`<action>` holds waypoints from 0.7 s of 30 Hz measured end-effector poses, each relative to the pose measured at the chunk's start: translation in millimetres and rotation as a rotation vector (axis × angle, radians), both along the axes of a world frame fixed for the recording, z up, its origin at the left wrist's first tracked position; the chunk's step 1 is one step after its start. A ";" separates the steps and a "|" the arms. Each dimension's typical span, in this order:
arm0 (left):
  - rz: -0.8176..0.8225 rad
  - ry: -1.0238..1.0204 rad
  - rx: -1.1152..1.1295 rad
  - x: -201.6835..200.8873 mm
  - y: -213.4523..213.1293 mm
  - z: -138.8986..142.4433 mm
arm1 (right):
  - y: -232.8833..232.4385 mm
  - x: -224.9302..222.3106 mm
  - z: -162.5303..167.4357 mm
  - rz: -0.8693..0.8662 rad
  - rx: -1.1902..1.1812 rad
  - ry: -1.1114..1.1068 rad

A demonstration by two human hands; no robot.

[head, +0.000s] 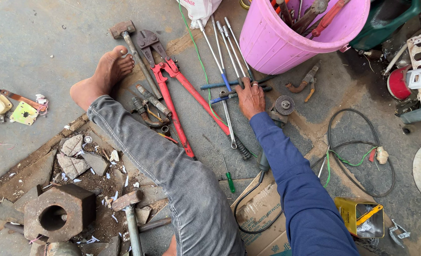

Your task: The person sits on the ground working on metal pipe fittings and valve parts. They use pliers and a T-handle tool to grip and turn the fittings, pick up and set down various hand tools from the ground, and hold parts against a metal block while working on them.

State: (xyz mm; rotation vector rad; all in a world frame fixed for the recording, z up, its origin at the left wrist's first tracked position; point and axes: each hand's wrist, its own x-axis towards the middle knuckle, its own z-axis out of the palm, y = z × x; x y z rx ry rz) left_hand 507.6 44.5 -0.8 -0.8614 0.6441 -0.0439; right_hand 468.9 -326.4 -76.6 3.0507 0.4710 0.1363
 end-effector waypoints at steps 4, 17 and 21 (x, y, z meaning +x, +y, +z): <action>-0.026 -0.023 0.161 -4.1 -0.1 2.4 | -0.8 2.6 0.1 -0.012 -0.007 0.054; 0.045 -0.010 0.201 -15.7 3.6 1.5 | 2.5 3.9 2.1 -0.036 0.013 0.093; -0.031 -0.100 0.351 -14.3 6.4 -8.9 | 4.2 7.4 2.5 -0.038 0.025 0.083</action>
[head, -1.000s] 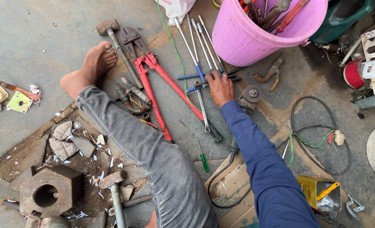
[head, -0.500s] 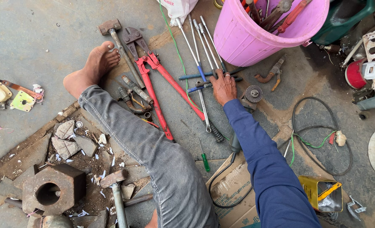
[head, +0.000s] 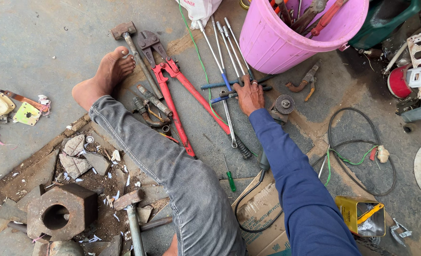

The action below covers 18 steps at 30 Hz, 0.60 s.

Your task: The person sits on the ground working on metal pipe fittings and valve parts. They use pliers and a T-handle tool to grip and turn the fittings, pick up and set down various hand tools from the ground, and hold parts against a metal block while working on them.

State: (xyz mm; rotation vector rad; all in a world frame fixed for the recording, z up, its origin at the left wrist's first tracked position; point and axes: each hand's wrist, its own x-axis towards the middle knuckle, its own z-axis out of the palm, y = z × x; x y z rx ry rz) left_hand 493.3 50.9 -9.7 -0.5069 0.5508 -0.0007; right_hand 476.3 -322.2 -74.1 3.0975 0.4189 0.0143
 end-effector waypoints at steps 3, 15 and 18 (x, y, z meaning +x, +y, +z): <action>-0.104 -0.069 0.153 0.6 -0.6 0.0 | 0.4 1.9 0.7 -0.012 0.023 0.019; 0.189 0.140 -0.428 -2.7 -6.0 17.8 | 32.2 -4.5 -2.7 0.088 0.102 0.022; 0.187 0.131 -0.505 -1.6 -5.2 18.2 | 41.0 -10.2 -4.8 0.090 0.093 -0.039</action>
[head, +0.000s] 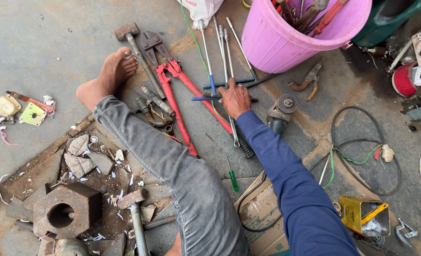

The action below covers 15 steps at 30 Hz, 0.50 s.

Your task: The person sits on the ground working on metal pipe fittings and valve parts. They use pliers and a T-handle tool to grip and turn the fittings, pick up and set down various hand tools from the ground, and hold parts against a metal block while working on them.

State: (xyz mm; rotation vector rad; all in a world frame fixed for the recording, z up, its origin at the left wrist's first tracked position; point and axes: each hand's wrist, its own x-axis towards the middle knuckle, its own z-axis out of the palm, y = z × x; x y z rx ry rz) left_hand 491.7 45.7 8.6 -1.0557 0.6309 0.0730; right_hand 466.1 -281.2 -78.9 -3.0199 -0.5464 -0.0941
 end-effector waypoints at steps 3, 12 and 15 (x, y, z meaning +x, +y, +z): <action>-0.041 -0.030 0.052 3.2 -0.5 -1.9 | 0.5 -3.2 -0.4 -0.015 0.046 0.018; -0.220 -0.222 0.530 1.5 6.9 -19.7 | -15.7 3.3 6.9 -0.028 -0.141 -0.081; -0.167 -0.147 0.512 1.2 6.1 -19.8 | -20.9 8.1 9.1 -0.038 -0.285 -0.230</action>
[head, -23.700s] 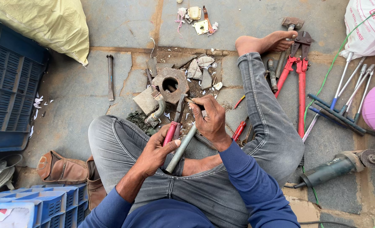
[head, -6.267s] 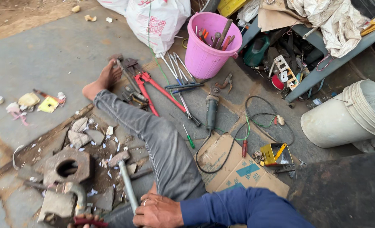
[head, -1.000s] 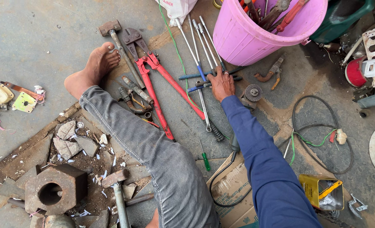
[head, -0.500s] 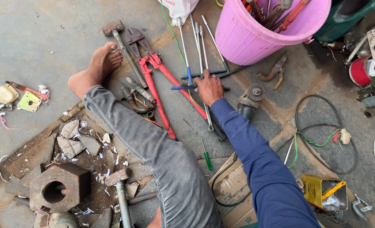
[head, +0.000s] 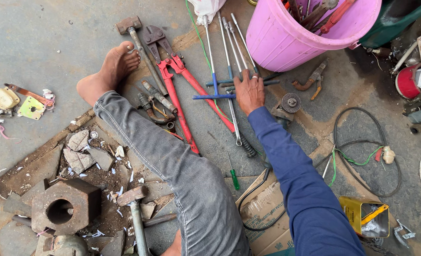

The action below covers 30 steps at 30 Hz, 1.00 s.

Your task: The person sits on the ground working on metal pipe fittings and valve parts. They use pliers and a T-handle tool to grip and turn the fittings, pick up and set down various hand tools from the ground, and hold parts against a metal block while working on them.

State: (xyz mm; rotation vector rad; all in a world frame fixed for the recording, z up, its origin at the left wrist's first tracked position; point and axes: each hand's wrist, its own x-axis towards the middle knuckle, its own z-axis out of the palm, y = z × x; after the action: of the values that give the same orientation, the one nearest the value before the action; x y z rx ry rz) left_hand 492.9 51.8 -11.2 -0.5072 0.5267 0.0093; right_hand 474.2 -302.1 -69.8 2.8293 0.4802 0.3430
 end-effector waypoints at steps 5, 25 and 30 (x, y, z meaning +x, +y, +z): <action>0.001 0.044 -0.098 0.6 -0.8 7.9 | -5.9 7.2 -2.5 -0.135 -0.128 0.062; -0.003 0.064 -0.148 5.6 2.7 -8.0 | 23.1 29.0 1.6 -0.111 0.333 0.291; -0.045 0.039 -0.107 7.0 4.2 -7.8 | 27.2 37.5 -3.6 -0.238 0.245 0.289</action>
State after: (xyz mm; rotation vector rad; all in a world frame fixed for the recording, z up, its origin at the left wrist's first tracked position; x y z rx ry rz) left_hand 499.9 55.9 -19.1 -0.6001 0.5783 -0.0519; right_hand 511.7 -274.9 -73.4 3.1480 0.1570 -0.0597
